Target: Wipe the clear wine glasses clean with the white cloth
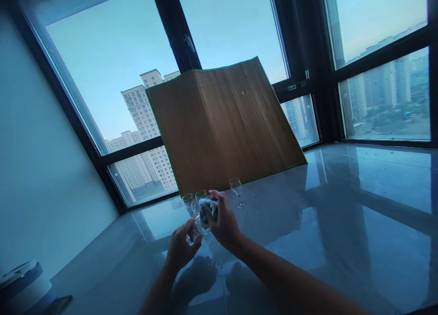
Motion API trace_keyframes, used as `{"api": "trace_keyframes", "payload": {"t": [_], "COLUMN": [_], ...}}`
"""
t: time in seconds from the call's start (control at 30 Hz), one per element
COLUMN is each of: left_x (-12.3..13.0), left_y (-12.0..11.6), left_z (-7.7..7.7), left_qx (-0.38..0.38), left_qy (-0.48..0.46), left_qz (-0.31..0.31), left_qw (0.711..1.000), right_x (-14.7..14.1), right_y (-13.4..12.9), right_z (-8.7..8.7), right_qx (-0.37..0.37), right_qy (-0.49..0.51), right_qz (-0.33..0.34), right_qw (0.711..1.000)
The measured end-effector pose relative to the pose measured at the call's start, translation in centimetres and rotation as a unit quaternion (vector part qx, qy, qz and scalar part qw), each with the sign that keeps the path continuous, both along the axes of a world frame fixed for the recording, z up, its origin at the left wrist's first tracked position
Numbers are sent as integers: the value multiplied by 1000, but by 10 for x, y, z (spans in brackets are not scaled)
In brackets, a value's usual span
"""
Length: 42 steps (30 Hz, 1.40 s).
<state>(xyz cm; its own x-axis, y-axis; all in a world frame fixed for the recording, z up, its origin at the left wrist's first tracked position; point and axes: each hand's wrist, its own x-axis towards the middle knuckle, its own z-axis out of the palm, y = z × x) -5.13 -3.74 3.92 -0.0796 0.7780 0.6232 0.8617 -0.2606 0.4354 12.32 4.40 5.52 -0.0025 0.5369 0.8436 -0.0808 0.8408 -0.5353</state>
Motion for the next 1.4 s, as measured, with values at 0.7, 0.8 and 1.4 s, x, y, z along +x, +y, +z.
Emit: {"api": "trace_keyframes", "payload": {"t": [0.7,0.8,1.4], "left_x": [-2,-2,5], "left_y": [3,2,-1], "left_z": [-1,-1,3], "left_qx": [80,74,52], "left_qy": [81,89,140], "left_qz": [42,45,50], "left_qw": [993,992,987], "right_x": [6,9,6], "right_y": [-3,-6,0], "right_z": [1,3,3], "right_qx": [-53,-53,-103], "right_qy": [-115,-138,-283], "right_qz": [66,104,159], "right_qw": [990,984,940]}}
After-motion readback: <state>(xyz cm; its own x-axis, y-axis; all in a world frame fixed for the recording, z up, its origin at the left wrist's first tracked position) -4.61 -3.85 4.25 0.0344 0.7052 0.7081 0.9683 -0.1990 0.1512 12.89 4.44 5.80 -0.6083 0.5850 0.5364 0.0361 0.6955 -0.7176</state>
